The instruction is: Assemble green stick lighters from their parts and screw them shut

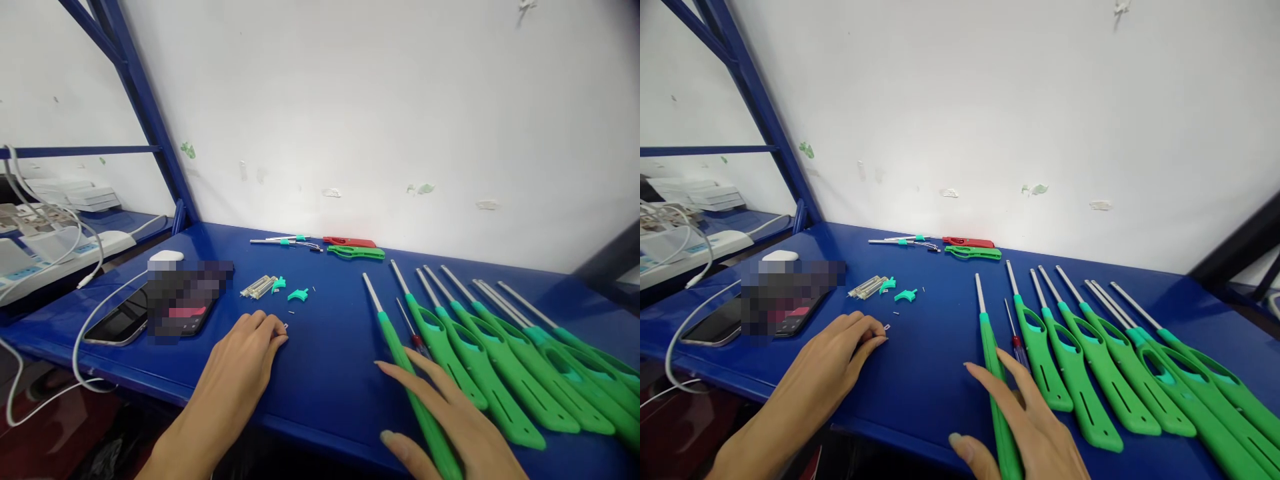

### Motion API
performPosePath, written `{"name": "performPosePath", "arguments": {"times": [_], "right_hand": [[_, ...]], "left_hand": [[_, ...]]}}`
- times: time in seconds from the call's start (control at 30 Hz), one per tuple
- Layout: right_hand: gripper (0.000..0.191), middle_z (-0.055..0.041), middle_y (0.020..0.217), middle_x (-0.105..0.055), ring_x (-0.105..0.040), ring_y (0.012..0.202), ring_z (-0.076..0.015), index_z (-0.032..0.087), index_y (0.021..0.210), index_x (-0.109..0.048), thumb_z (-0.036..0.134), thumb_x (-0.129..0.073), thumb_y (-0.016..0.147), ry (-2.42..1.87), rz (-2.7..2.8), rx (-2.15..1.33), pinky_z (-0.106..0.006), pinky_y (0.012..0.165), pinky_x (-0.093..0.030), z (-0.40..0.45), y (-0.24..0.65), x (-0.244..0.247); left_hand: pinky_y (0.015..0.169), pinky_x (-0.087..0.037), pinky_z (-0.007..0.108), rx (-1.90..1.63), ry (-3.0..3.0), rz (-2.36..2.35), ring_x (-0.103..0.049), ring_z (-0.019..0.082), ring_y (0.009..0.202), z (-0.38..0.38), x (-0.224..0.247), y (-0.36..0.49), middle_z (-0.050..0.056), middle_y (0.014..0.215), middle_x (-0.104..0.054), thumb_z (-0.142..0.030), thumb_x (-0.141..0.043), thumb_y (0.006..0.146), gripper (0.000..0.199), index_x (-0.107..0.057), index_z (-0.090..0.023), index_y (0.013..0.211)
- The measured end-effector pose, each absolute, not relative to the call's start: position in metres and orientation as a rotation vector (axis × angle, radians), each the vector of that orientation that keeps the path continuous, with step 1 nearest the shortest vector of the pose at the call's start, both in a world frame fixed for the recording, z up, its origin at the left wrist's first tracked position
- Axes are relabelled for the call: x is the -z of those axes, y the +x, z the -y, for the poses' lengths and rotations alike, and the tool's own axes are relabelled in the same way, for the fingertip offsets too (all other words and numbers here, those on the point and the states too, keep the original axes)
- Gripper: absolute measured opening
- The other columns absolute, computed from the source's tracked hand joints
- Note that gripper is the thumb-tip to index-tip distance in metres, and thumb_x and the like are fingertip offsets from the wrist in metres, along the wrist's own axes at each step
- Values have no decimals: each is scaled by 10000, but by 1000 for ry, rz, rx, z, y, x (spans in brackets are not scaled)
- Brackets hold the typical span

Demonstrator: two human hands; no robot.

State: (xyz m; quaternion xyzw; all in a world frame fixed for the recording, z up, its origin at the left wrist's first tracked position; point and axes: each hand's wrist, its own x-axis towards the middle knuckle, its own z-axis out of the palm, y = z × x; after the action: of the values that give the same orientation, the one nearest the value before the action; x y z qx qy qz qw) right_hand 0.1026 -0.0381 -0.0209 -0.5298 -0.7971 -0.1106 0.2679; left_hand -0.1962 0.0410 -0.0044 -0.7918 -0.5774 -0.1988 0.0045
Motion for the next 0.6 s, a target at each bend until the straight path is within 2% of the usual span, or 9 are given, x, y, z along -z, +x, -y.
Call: {"name": "performPosePath", "arguments": {"times": [0.1, 0.13, 0.2, 0.27, 0.33, 0.4, 0.47, 0.6], "right_hand": [[608, -204, 1440, -623, -796, 806, -213, 215, 1467, -604, 633, -525, 1032, -1324, 2276, 403, -227, 564, -619, 24, 89, 20], [638, -240, 1424, -623, -762, 644, -176, 175, 1424, -641, 660, -479, 1042, -1327, 2283, 428, -230, 489, -591, 21, 83, 19], [725, -269, 1400, -628, -673, 469, -137, 149, 1337, -702, 714, -341, 1061, -1346, 2274, 475, -255, 396, -544, 16, 72, 14], [785, -241, 1381, -650, -682, 479, -150, 173, 1291, -727, 720, -208, 1073, -1353, 2261, 521, -275, 385, -543, 15, 67, 8], [730, -174, 1310, -696, -687, 500, -134, 212, 1273, -722, 652, -166, 1102, -1385, 2234, 556, -253, 373, -526, 15, 71, 0], [584, -94, 1155, -732, -677, 503, -122, 246, 1211, -716, 565, -235, 1126, -1471, 2163, 599, -236, 353, -494, 15, 84, -7], [470, -40, 1002, -729, -690, 532, -152, 268, 1111, -707, 523, -312, 1124, -1579, 2087, 656, -257, 359, -480, 13, 101, -11], [521, -46, 851, -677, -640, 482, -207, 251, 977, -680, 507, -248, 1114, -1721, 2057, 749, -302, 354, -352, 6, 127, -8]], "left_hand": [[700, -480, 308, 564, -2486, 1790, -658, 225, 870, -43, 7, -194, 27, 953, -694, -218, -531, 1060, 180, -671, -230, 946], [702, -479, 312, 545, -2474, 1790, -654, 226, 868, -43, 8, -192, 30, 952, -690, -212, -524, 1061, 188, -669, -223, 942], [712, -478, 333, 503, -2441, 1800, -644, 240, 861, -42, 12, -189, 43, 939, -681, -184, -494, 1062, 217, -661, -206, 925], [732, -477, 370, 463, -2398, 1815, -634, 267, 862, -39, 14, -185, 62, 927, -670, -138, -432, 1060, 262, -651, -190, 925], [752, -471, 410, 431, -2365, 1826, -623, 293, 861, -34, 16, -181, 78, 918, -658, -89, -365, 1047, 309, -638, -179, 935], [753, -459, 425, 414, -2346, 1834, -614, 303, 853, -29, 17, -178, 82, 912, -646, -53, -323, 1027, 335, -619, -180, 933], [726, -440, 409, 411, -2336, 1846, -608, 296, 824, -25, 17, -178, 77, 891, -631, -40, -307, 1015, 338, -596, -188, 919], [671, -398, 368, 437, -2361, 1843, -615, 269, 767, -20, 18, -183, 56, 876, -602, -72, -301, 1025, 295, -558, -203, 965]]}}
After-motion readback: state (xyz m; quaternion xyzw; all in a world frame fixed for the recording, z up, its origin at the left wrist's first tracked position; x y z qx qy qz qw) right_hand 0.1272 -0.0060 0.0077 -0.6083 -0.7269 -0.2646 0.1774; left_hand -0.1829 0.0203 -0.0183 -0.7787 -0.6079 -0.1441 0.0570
